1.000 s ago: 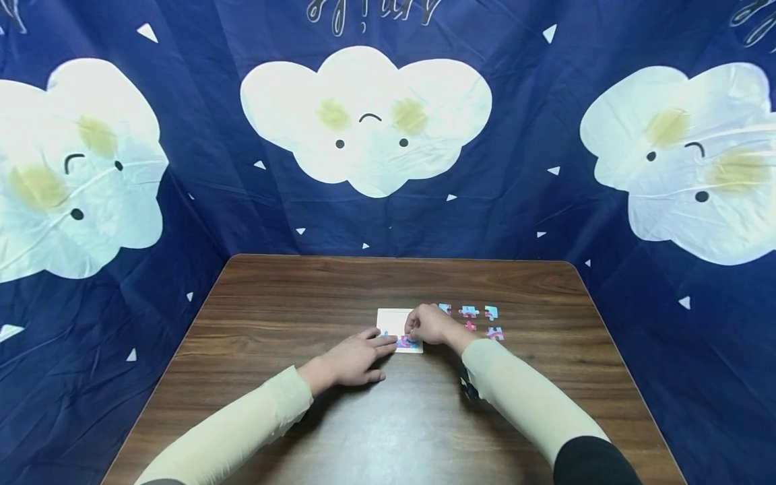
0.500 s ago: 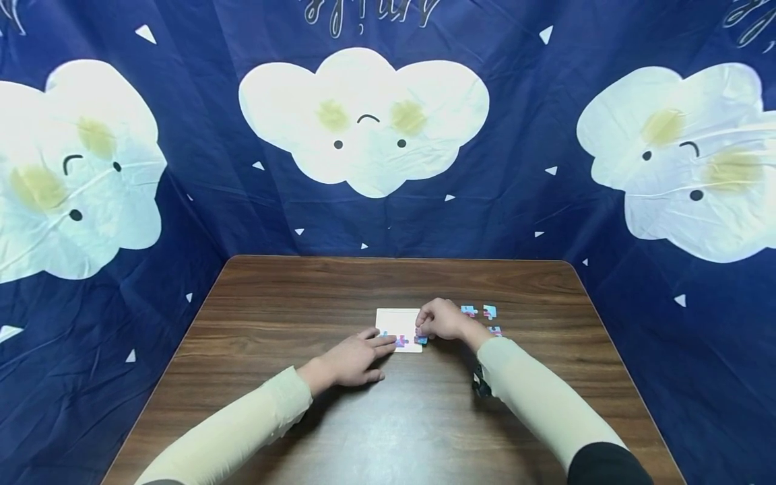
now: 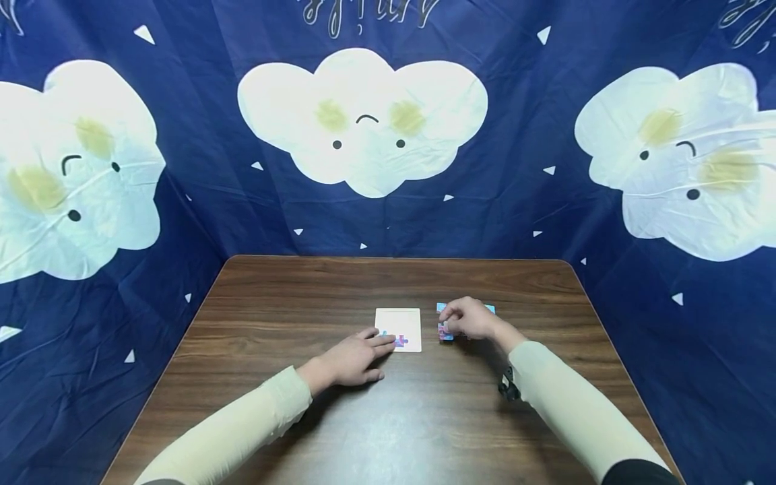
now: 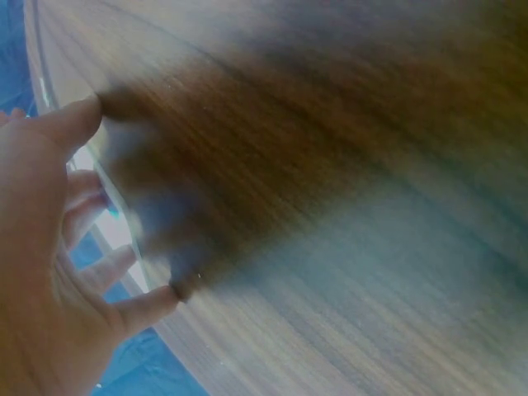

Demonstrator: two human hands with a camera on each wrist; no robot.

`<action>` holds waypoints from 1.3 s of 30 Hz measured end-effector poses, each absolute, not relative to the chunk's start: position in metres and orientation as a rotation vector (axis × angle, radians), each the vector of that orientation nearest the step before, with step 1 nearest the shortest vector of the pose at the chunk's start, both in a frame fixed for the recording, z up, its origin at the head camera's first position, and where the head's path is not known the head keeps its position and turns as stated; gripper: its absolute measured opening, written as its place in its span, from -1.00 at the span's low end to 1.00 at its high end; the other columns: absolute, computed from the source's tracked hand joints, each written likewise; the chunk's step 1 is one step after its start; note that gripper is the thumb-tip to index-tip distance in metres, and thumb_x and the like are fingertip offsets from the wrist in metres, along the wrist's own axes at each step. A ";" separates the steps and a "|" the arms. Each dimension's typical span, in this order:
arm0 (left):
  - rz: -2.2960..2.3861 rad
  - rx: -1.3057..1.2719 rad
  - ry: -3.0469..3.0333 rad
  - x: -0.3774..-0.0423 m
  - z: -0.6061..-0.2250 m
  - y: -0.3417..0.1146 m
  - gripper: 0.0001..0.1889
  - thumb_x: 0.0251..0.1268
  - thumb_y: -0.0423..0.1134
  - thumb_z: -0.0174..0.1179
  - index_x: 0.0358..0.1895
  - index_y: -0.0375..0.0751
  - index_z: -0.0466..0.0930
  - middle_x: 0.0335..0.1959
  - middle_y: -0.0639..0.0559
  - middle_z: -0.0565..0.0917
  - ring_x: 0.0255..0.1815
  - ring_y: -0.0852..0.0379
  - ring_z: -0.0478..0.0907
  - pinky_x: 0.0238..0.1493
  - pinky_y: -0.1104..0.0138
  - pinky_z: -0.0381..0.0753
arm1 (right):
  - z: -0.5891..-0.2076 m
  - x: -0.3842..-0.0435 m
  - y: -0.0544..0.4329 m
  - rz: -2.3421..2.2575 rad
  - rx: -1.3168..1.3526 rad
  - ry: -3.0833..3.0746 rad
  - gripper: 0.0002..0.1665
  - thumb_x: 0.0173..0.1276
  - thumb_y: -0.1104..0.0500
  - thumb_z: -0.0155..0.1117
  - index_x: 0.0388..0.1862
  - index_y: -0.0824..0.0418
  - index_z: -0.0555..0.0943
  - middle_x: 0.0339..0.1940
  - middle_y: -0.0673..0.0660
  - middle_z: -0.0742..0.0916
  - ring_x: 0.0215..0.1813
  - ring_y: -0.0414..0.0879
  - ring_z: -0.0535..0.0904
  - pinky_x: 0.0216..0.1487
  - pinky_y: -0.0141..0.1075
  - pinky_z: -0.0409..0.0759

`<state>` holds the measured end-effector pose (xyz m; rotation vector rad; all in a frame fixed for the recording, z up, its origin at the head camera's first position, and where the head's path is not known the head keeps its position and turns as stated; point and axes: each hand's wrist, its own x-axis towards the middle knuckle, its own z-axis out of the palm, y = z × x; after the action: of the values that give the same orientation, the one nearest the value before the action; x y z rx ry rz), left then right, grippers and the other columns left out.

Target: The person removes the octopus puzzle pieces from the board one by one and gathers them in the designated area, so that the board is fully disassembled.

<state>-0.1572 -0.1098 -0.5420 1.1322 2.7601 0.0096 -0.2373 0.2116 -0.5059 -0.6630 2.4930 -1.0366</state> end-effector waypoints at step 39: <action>0.049 1.121 2.754 -0.158 -0.544 -0.111 -0.28 0.45 0.18 0.18 0.57 0.02 0.32 0.62 0.15 0.27 0.56 -0.20 0.25 0.40 -0.12 0.47 | -0.527 -0.202 0.306 -1.002 -0.444 2.579 -0.86 0.18 0.38 0.41 -0.25 0.33 0.73 -0.42 0.03 0.74 -0.39 -0.23 0.54 -0.37 -0.40 0.49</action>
<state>-0.1582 -0.1108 -0.5444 1.1208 2.7537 0.0494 -0.2020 0.3059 -0.5273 -0.4437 2.5789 -1.0022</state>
